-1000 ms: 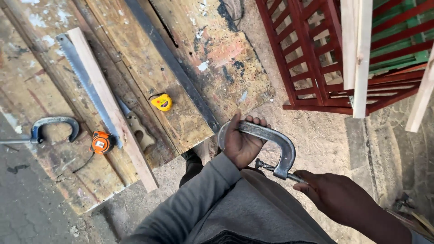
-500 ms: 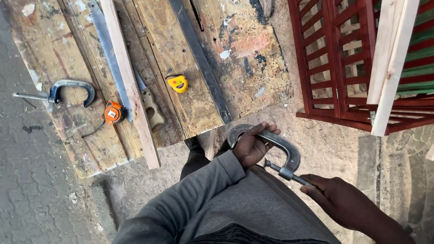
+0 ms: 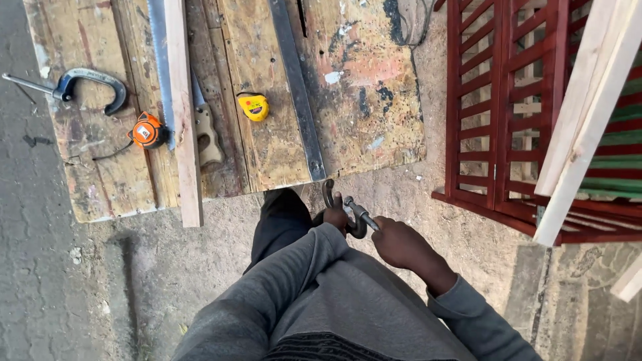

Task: Using a tape measure to find specific points on a workpiece and marking them with a tool for later processing.

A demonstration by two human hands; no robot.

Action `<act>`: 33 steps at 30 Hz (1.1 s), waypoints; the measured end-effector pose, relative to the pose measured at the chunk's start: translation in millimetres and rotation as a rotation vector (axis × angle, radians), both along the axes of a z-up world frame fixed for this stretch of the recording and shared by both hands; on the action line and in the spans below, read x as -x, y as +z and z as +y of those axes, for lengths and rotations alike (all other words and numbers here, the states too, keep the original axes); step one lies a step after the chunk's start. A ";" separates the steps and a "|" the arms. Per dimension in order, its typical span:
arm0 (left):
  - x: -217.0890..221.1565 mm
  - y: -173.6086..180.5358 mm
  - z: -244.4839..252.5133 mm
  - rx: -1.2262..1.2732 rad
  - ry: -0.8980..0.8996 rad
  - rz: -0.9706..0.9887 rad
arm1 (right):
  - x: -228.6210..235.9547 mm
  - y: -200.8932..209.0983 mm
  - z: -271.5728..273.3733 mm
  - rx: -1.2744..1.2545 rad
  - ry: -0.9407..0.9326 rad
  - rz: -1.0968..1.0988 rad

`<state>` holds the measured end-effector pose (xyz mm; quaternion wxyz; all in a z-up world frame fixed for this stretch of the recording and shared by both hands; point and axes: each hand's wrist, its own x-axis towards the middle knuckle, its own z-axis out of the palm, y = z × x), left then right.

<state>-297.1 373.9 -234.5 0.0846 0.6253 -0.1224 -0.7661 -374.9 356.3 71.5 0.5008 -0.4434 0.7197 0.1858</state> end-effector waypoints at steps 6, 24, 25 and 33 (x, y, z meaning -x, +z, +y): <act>2.3 37.2 -50.2 0.566 -1.514 -0.537 | -5.1 -5.9 -53.3 -0.040 -0.027 -0.017; 3.6 102.1 -80.1 -0.729 0.630 0.108 | -55.0 60.6 -125.3 0.168 0.263 0.231; 2.1 101.8 -82.7 -0.762 0.607 0.063 | -54.3 56.9 -123.0 0.309 0.375 0.257; -4.2 89.6 -75.7 -0.885 0.733 0.140 | -72.9 56.7 -147.2 0.097 -0.112 0.305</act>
